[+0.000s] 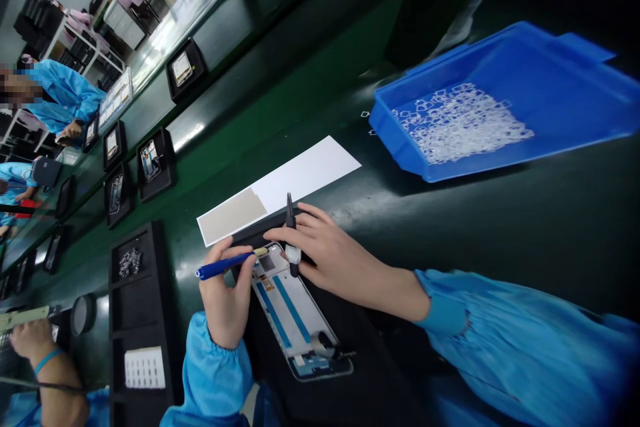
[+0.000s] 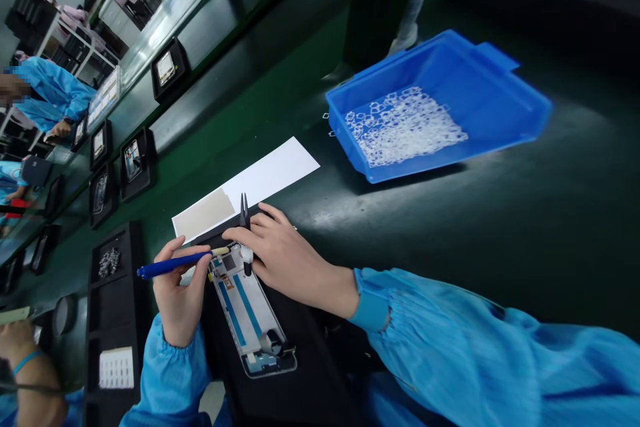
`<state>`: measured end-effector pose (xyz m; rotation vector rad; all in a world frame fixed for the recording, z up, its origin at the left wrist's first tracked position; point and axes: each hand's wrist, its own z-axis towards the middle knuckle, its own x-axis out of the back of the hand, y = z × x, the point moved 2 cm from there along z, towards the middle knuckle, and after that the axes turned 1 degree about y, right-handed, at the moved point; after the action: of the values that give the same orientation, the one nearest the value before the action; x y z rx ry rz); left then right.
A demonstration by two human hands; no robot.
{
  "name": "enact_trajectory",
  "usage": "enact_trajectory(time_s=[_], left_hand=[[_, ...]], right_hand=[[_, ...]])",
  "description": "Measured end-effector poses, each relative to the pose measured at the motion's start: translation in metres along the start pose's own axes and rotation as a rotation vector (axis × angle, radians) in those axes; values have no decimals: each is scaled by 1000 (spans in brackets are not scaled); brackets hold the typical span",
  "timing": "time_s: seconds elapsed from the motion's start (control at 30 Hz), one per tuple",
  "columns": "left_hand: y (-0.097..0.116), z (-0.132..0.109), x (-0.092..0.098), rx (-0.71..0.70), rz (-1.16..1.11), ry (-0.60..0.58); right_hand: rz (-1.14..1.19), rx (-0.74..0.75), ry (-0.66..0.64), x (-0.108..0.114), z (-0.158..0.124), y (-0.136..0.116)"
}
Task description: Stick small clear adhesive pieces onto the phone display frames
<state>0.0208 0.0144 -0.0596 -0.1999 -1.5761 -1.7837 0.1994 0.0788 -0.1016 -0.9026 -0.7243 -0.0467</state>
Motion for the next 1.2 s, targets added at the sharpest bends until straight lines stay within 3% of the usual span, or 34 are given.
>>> enact_trajectory(time_s=[0.27,0.6,0.83,0.93,1.2], left_hand=[[22,1,-2,-157,157,-112],[16,0,-2,-247,201,-29],[30,-2,-5,-445,404,-187],[30,-1,-5,-449,403,-181],[11,0,4,-290,260,-45]], right_hand=[[-4,-9,-5,2,1,0],[4,-8,-13,0,0,0],[-7,2,5,1,0,0],[-2,-4,4,0,-1,1],[-7,-2,16,2,-1,-1]])
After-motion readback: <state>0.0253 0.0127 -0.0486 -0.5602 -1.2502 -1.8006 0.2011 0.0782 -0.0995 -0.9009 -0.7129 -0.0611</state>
